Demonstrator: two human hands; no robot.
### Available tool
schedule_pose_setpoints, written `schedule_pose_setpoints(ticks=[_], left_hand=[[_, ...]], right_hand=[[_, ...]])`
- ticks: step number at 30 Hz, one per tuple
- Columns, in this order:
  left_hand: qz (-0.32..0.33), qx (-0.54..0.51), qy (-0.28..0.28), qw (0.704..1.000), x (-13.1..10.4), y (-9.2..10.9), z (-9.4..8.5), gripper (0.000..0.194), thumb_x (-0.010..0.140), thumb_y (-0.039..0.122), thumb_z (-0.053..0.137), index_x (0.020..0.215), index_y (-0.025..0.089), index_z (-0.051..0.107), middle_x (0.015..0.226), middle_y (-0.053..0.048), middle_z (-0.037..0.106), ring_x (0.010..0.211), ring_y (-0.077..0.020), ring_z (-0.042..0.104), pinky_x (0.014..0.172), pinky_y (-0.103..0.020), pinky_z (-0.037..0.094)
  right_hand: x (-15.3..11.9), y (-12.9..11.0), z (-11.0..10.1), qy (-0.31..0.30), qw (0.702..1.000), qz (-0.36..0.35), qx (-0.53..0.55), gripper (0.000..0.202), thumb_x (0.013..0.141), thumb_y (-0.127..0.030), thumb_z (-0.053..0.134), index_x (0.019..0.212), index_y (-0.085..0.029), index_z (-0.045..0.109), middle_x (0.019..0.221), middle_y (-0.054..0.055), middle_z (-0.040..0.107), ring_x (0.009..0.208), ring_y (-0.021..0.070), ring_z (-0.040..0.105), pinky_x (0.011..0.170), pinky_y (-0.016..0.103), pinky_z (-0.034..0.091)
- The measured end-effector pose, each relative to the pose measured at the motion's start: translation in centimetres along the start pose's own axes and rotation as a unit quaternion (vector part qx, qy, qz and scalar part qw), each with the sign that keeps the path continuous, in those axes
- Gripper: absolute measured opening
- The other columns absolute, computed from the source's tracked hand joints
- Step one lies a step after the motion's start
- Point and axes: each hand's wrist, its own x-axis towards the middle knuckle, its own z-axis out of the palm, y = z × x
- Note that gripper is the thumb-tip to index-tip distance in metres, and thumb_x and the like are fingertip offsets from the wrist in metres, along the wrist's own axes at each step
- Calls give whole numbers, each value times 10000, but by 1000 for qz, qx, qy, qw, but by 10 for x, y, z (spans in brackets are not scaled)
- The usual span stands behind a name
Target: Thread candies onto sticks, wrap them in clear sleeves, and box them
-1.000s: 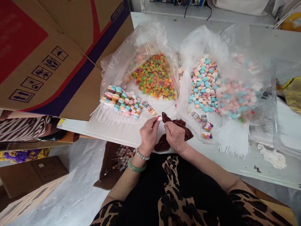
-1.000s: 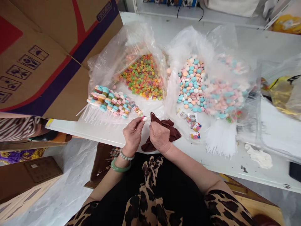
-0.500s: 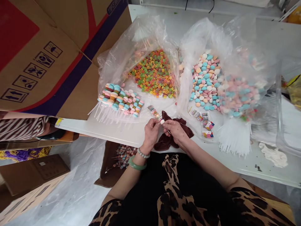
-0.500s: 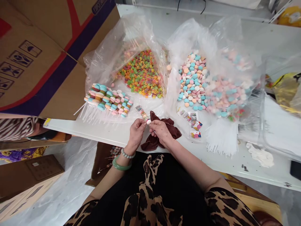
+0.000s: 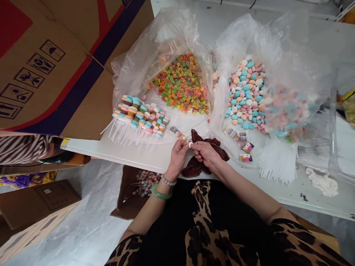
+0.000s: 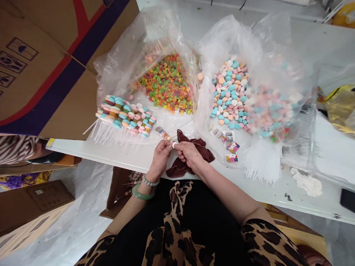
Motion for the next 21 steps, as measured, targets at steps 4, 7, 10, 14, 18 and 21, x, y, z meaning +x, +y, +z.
schedule_pose_setpoints(ticks=[4,7,10,14,18,21], left_hand=[[63,142,28,987,-2,0,-1,146,854,263,533,734,212,468,687,18,498,653,-139,476,652,-270,395],[126,288,46,948,-6,1,0,117,875,258,502,765,220,483,717,-4,532,684,-166,507,670,-299,389],[163,323,32,932,-12,-2,2,114,897,263,470,798,221,506,743,-18,558,702,-174,530,689,-311,405],[125,196,-26,972,-22,-4,5,123,880,285,521,783,212,540,738,-4,569,706,-151,537,712,-296,440],[-33,-126,-19,991,-17,11,0,236,815,382,661,949,210,572,915,-24,637,752,-137,602,743,-305,493],[-100,-295,-51,949,-7,30,-6,373,773,461,714,1017,213,582,1042,-68,659,920,-192,649,844,-359,510]], right_hand=[[9,14,9,118,976,-112,-147,180,695,-313,592,593,-218,478,445,-69,444,398,84,348,414,229,230],[19,23,12,167,940,-193,-225,167,698,-281,543,551,-212,505,482,-48,480,488,109,416,484,243,300],[23,23,12,160,951,-212,-159,190,699,-337,557,566,-217,494,479,-58,445,494,110,398,486,247,306],[14,8,10,103,980,-172,-9,285,664,-412,651,601,-223,448,446,-92,339,414,74,274,409,237,220],[-5,-2,11,50,988,-140,29,339,641,-432,725,623,-222,460,417,-106,295,373,49,210,378,223,138],[-19,0,15,16,990,-141,-11,330,654,-451,719,634,-218,486,433,-99,325,377,48,217,382,225,130]])
